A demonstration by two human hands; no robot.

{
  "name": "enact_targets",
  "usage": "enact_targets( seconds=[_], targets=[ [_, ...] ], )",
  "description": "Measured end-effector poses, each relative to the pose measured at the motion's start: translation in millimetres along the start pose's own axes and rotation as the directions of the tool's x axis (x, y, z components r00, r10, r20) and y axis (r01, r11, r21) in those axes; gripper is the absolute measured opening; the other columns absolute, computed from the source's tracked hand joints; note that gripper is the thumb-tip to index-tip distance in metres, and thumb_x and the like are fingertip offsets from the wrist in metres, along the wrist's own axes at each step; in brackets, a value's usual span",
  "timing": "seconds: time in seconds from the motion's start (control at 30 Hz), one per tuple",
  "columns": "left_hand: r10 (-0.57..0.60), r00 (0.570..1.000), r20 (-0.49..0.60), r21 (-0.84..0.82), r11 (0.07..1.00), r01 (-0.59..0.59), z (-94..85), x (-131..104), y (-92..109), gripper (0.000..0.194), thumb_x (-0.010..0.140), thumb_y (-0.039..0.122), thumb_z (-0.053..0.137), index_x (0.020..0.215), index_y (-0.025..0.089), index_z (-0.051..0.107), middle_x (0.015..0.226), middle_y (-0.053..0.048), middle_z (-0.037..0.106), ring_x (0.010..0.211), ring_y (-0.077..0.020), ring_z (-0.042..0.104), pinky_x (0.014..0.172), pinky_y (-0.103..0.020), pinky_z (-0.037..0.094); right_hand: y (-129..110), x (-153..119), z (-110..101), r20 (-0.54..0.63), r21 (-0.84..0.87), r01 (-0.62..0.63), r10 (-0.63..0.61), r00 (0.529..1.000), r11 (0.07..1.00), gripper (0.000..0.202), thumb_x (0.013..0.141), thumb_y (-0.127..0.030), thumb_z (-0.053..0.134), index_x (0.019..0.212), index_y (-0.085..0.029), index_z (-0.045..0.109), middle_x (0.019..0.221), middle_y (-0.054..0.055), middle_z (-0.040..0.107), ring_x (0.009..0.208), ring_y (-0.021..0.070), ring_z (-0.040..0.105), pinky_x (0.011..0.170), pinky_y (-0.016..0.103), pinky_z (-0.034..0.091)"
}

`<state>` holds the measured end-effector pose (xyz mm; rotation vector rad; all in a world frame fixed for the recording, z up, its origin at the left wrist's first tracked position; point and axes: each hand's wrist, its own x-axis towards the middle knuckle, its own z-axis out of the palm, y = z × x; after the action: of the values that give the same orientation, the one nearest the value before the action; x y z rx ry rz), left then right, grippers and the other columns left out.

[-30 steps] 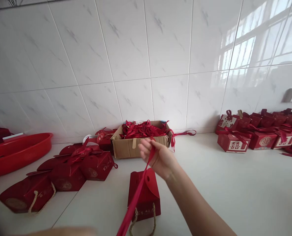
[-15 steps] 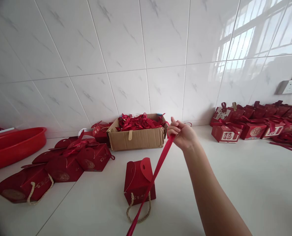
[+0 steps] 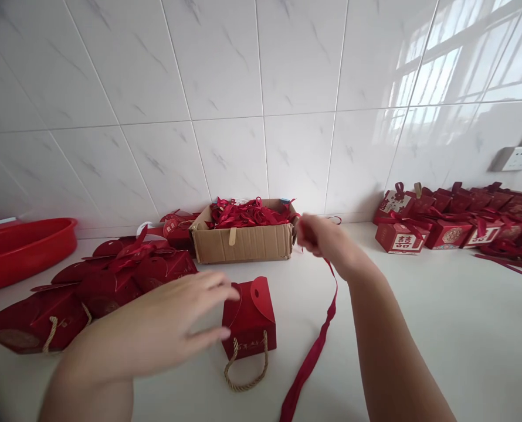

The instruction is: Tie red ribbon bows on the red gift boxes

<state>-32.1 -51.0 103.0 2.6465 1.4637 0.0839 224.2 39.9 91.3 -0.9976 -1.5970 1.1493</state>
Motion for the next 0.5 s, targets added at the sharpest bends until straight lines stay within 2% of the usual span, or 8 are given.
enact_targets(
  seconds=[0.03,0.1,0.2,0.27,0.33,0.5],
  targets=[
    [-0.044,0.999,0.023,0.0,0.999,0.044,-4.0,13,-2,0.023,0.084,0.041,0.05,0.097,0.026,0.06,0.105,-0.003,0.058,0.094,-0.0212,0.056,0.078,-0.034,0.045,0,-1,7,0.07,-0.164,-0.036,0.048,0.996,0.986,0.03,0.084,-0.038,0.043,0.061,-0.019,0.041,0.057,-0.003,0.037,0.05,0.0096,0.03,0.045,0.023,0.023],
    [-0.088,0.992,0.09,-0.018,0.996,0.09,-5.4,31,-6,0.024,0.083,0.042,0.048,0.096,0.025,0.059,0.106,-0.004,0.056,0.093,-0.0215,0.056,0.073,-0.032,0.046,2,-3,21,0.162,-0.428,-0.075,0.158,0.974,0.901,0.031,0.084,-0.039,0.047,0.061,-0.019,0.04,0.06,-0.003,0.039,0.051,0.0099,0.031,0.046,0.024,0.025],
    [-0.095,0.982,0.164,-0.044,0.994,0.104,1.8,44,-12,0.025,0.081,0.043,0.049,0.09,0.024,0.06,0.104,-0.004,0.055,0.091,-0.0213,0.056,0.067,-0.03,0.044,7,-2,40,0.168,-0.669,-0.065,0.236,0.957,0.74,0.038,0.085,-0.037,0.047,0.056,-0.019,0.032,0.055,-0.003,0.036,0.047,0.0093,0.024,0.045,0.026,0.022],
    [-0.083,0.98,0.183,-0.054,0.994,0.094,6.8,47,-13,0.024,0.079,0.043,0.05,0.089,0.024,0.061,0.102,-0.004,0.056,0.091,-0.0214,0.055,0.065,-0.03,0.043,11,-1,49,0.164,-0.759,-0.028,0.233,0.959,0.65,0.041,0.086,-0.033,0.046,0.053,-0.019,0.027,0.052,-0.002,0.035,0.046,0.0093,0.022,0.045,0.028,0.021],
    [-0.071,0.979,0.19,-0.062,0.994,0.084,9.8,51,-13,0.024,0.078,0.042,0.051,0.091,0.025,0.062,0.101,-0.004,0.057,0.09,-0.0219,0.056,0.062,-0.029,0.042,15,0,55,0.173,-0.81,0.011,0.22,0.96,0.587,0.041,0.087,-0.03,0.044,0.051,-0.02,0.027,0.052,0.0,0.038,0.045,0.0103,0.027,0.046,0.028,0.021],
    [-0.072,0.98,0.187,-0.062,0.995,0.084,10.7,57,-11,0.021,0.072,0.041,0.057,0.078,0.022,0.061,0.088,-0.004,0.061,0.076,-0.0214,0.058,0.054,-0.028,0.038,19,-1,65,0.211,-0.847,0.078,0.198,0.957,0.526,0.037,0.087,-0.028,0.042,0.052,-0.02,0.033,0.058,0.005,0.047,0.054,0.0158,0.044,0.049,0.029,0.026]
  ],
)
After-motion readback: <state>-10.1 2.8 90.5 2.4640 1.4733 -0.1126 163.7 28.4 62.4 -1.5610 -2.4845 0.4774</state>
